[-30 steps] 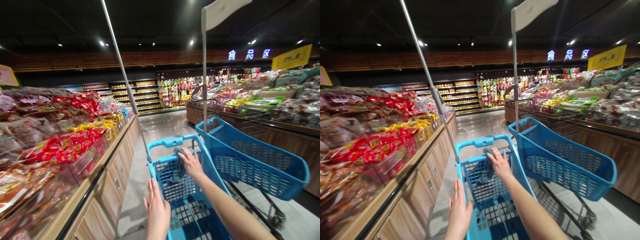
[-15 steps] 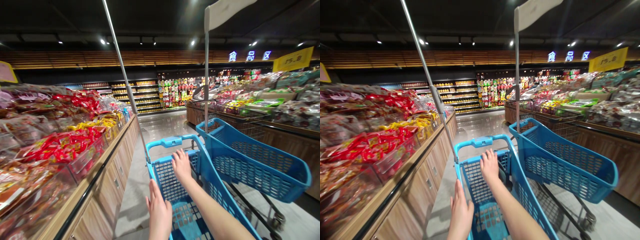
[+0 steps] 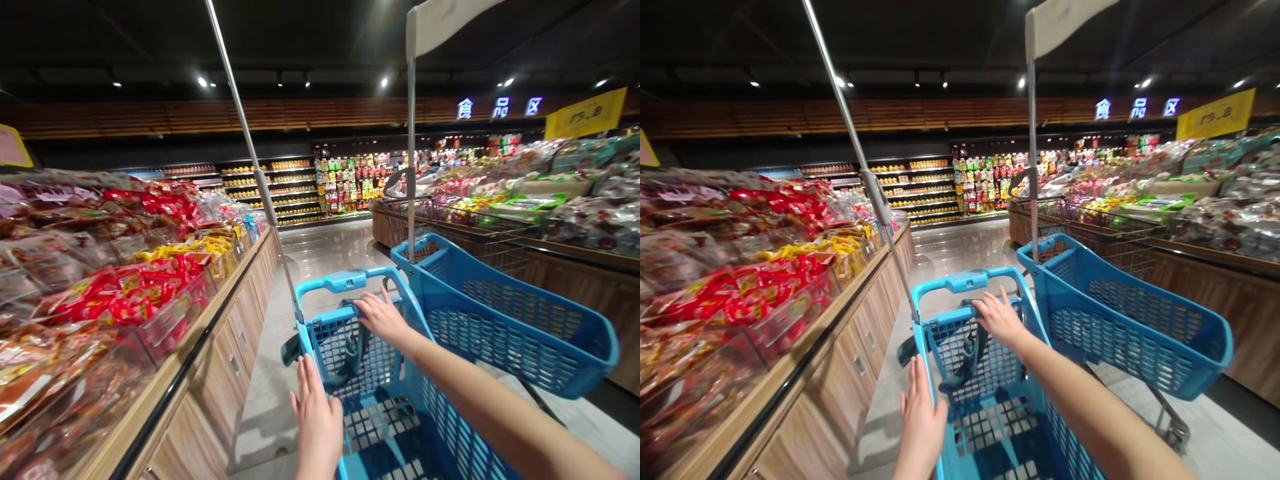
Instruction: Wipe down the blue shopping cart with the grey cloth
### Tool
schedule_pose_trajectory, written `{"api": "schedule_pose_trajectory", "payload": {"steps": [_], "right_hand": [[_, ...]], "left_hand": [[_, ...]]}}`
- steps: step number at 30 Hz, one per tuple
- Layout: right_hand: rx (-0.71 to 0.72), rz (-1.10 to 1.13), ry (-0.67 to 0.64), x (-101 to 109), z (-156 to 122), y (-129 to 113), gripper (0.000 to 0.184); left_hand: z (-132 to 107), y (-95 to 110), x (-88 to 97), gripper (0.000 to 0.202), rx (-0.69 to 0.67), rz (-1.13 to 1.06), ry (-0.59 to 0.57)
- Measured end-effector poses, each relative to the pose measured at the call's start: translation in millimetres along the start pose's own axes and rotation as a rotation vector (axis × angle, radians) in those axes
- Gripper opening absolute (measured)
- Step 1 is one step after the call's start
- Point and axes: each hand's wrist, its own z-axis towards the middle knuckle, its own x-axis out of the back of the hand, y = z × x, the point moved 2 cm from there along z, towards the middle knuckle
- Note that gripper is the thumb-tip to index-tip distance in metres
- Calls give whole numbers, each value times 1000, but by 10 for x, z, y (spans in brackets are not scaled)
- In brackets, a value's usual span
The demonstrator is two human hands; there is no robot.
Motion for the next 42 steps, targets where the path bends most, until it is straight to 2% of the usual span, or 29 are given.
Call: {"api": "schedule_pose_trajectory", "payload": {"steps": [4, 6, 9, 13, 16, 18, 21, 25, 29, 31, 33, 35, 37, 38, 40, 42], "right_hand": [[-56, 86, -76, 311, -31, 222, 19], [-104, 181, -30, 519, 2, 235, 17], [-174, 329, 189, 920, 121, 221, 19], [-280, 345, 588, 1574, 332, 252, 21], [-219, 301, 850, 2037, 463, 210, 23], [-136, 267, 927, 2256, 541, 118, 22], [-49, 236, 890, 2374, 682, -51, 24], [-6, 215, 730, 2163, 963, -119, 26], [-78, 102, 533, 1759, 1224, 57, 27], [-143, -5, 417, 1512, 1209, 148, 30], [-192, -116, 303, 1215, 1027, 186, 34], [-210, -175, 165, 866, 706, 175, 36], [-203, -144, -31, 505, 341, 146, 37], [-203, -128, -66, 357, 182, 132, 42], [-215, -106, -57, 152, -26, 106, 49], [-209, -79, -13, 53, -68, 46, 51]], "left_hand": [[-7, 11, -40, 82, -23, -37, -8], [-9, 29, -49, 81, -28, -39, -1], [8, 61, -36, 79, -26, -45, -3], [47, 57, 14, 75, 4, -56, -12], [58, 31, 50, 74, 2, -75, -1], [54, 18, 63, 74, -2, -80, 13], [36, 9, 62, 74, 2, -68, 24], [7, 7, 35, 78, -7, -84, 9], [-11, 10, 21, 80, -24, -122, 24], [-13, 15, 20, 77, -20, -131, 16], [-11, 19, 20, 75, -8, -135, 12], [-8, 21, 12, 74, -3, -140, 6], [-6, 23, -6, 76, -7, -147, -2], [-6, 24, -17, 76, -11, -148, -5], [-6, 34, -41, 77, -23, -146, -7], [-6, 49, -64, 78, -35, -141, -6]]}}
